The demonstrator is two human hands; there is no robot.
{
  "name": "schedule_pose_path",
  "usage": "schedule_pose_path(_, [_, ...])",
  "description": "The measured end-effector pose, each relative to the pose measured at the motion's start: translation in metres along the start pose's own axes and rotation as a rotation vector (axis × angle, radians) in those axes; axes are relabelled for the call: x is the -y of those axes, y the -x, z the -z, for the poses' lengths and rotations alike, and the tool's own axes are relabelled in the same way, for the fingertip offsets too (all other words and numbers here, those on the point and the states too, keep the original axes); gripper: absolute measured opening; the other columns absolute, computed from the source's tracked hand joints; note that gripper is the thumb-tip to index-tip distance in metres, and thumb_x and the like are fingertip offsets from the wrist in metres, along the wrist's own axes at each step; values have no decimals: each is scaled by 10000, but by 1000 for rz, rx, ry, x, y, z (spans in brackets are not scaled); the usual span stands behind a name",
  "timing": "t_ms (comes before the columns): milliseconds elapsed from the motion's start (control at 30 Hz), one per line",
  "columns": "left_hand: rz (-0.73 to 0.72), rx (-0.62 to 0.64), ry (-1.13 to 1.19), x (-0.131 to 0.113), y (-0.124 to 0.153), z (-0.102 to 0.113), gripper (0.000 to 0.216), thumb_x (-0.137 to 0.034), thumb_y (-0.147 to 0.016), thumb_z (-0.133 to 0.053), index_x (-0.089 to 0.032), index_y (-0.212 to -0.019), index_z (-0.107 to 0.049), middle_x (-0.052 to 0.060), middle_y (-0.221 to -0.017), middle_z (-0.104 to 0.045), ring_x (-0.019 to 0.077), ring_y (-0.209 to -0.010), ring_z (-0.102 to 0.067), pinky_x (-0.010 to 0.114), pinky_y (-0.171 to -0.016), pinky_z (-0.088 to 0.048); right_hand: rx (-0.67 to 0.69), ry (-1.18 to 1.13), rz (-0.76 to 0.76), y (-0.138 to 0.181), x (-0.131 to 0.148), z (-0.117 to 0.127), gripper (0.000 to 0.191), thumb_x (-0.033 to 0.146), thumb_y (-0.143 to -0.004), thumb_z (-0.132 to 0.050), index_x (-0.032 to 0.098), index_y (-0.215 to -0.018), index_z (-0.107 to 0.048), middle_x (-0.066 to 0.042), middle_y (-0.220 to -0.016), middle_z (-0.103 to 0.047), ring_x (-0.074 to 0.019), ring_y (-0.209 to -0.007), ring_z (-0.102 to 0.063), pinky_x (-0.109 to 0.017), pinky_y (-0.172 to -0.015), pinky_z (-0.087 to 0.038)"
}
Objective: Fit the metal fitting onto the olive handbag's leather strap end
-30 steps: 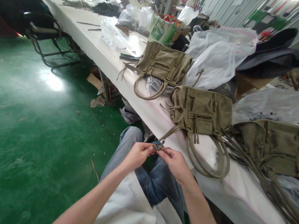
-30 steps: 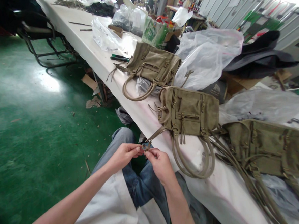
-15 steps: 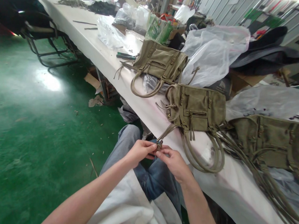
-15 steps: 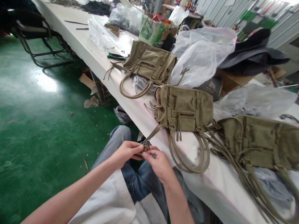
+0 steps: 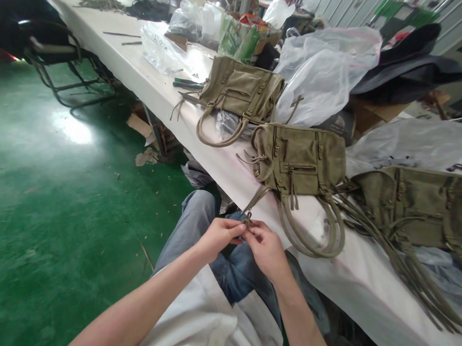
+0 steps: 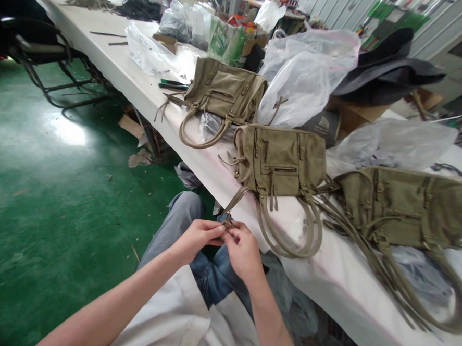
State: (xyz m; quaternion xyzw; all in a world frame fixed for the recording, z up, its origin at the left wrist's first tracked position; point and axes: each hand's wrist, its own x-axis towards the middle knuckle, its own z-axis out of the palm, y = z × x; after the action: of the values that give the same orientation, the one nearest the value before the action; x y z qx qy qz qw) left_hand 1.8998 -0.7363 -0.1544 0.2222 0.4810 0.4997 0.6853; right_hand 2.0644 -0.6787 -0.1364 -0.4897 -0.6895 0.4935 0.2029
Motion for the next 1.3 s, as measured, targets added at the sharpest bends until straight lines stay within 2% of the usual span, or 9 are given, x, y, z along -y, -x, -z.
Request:
schedule_pose_path(167, [49,-3,-11,2,-12,-6,668,-681,-686,-918,-100,-1010,-851,153,-1010,-804,223,-915,-726,283,-800,-601,-21,68,49,4,0,7,274,466,-950,-689,262,-993,-866,-109,-1272,-733,-293,-1196,-678,-417,-1047,-551])
schedule_pose_path(300, [86,-11,119,4,-14,-7,680,-661,-641,-972,-84,-965,-817,165,-987,-790,224,-878,-751,309,-825,-635,-93,-75,-51,6,-10,18,313,550,-888,-800,241,-853,-836,-119,-1306,-740,-316,-1196,-697,-430,-1002,-582])
schedule_pose_path(400, [137,71,222,2,-12,-6,591,-559,-686,-986,-95,-986,-776,136,-922,-760,189,-723,-730,292,-677,-636,-98,-468,-189,4,-13,15,497,544,-800,-914,244,-1170,-774,-111,-1265,-767,-275,-1070,-745,-398,-904,-630])
schedule_pose_path(500, [142,127,267,-1,-8,-4,439,-423,-732,-969,-90,-891,-731,40,-707,-635,106,-532,-567,233,-514,-552,130,-743,-210,0,-4,1,790,456,-839,-906,320,-1532,-551,-69,-1240,-786,-200,-864,-745,-335,-746,-648])
schedule_pose_path(667, [143,104,271,-7,-2,5,406,-357,-717,-978,-91,-816,-688,28,-720,-593,81,-549,-511,207,-507,-509,126,-756,-185,-17,15,-18,562,368,-819,-916,221,-1326,-721,-84,-1190,-814,-91,-602,-611,-247,-609,-597])
schedule_pose_path(833, [142,94,212,-12,6,7,493,-494,-743,-961,-105,-821,-667,23,-739,-574,61,-521,-449,201,-479,-434,33,-767,-238,-28,22,-19,555,411,-668,-1014,157,-1109,-790,-94,-945,-836,-208,-810,-775,-302,-756,-658])
schedule_pose_path(1100, [202,175,247,-23,19,3,296,-334,-841,-846,-112,-888,-655,-15,-704,-513,36,-470,-282,192,-436,-286,-63,-857,-276,-33,27,-10,717,392,-632,-1059,216,-1209,-670,-36,-834,-819,-210,-771,-785,-286,-705,-666])
schedule_pose_path(1167, [246,224,354,-24,21,7,220,-226,-835,-810,-106,-924,-648,-38,-706,-456,28,-487,-230,172,-447,-214,-19,-863,-251,-31,27,-8,691,437,-673,-1043,231,-1214,-664,-42,-882,-829,-212,-816,-797,-293,-751,-675])
schedule_pose_path(1300, [259,246,549,-17,22,9,171,-114,-835,-757,-105,-944,-625,-66,-729,-349,30,-521,-177,160,-473,-131,207,-991,-251,-32,30,-8,754,791,-810,-808,246,-1311,-665,-130,-1125,-836,-260,-1005,-815,-368,-877,-687])
